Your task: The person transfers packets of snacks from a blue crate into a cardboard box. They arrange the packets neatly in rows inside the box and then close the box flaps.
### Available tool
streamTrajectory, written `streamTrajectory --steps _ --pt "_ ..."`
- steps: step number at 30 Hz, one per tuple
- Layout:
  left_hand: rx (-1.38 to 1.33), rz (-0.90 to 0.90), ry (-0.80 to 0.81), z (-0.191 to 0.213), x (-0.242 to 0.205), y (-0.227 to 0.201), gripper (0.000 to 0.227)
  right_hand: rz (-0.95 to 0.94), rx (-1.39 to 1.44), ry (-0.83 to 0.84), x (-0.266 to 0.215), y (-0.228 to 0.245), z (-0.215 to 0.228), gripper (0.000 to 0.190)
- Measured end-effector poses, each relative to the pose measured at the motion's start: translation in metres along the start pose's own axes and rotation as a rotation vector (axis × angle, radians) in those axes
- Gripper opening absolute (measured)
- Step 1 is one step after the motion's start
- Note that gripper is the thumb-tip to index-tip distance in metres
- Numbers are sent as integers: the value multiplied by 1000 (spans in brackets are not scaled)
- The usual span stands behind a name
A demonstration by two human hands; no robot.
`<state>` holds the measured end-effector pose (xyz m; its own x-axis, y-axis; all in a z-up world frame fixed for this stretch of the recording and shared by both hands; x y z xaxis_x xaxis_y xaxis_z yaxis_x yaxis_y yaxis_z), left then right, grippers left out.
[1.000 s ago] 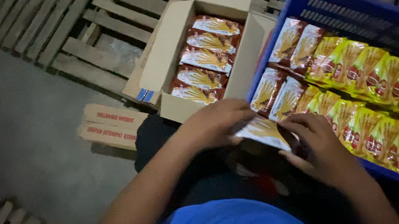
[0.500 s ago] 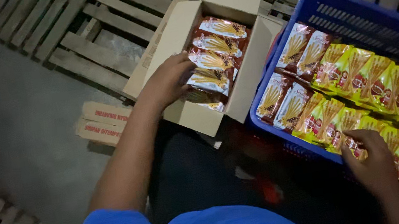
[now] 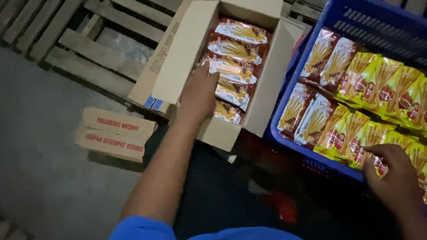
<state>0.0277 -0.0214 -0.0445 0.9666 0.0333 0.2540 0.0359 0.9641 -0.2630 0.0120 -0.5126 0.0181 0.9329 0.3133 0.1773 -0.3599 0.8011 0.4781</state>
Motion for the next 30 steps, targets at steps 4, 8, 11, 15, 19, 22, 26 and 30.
streamTrajectory --steps 4,8,11,15,19,22,26,30 --pt "-270 585 199 51 -1 -64 81 -64 16 -16 1 19 7 21" --pt "-190 695 163 35 -6 -77 116 -58 -3 -13 -1 14 4 17" --pt "29 666 211 8 -4 -74 127 -85 4 3 -2 12 4 20" --pt "155 664 328 9 2 -76 130 -204 -40 36 0 30 11 25" --pt "162 714 363 -2 4 -72 138 -194 14 28 -2 18 6 27" --pt "289 663 336 -12 3 -71 136 -182 -34 47 -1 17 5 23" --pt "256 678 396 0 6 -74 134 -142 -18 20 -3 16 5 22" --pt "285 668 497 7 9 -76 130 -197 -27 16 -2 22 6 25"
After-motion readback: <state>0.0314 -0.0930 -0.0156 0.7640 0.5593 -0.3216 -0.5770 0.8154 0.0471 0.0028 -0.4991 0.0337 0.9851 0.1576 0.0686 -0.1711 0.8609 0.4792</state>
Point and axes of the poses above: each hand's wrist, its own x-axis towards the middle knuckle, its own z-axis out of the back of the hand, y = z × x, the point moved 3 cm from there along x, towards the middle knuckle, and after that the axes turned 6 degrees about -y, right-handed, at the moved point
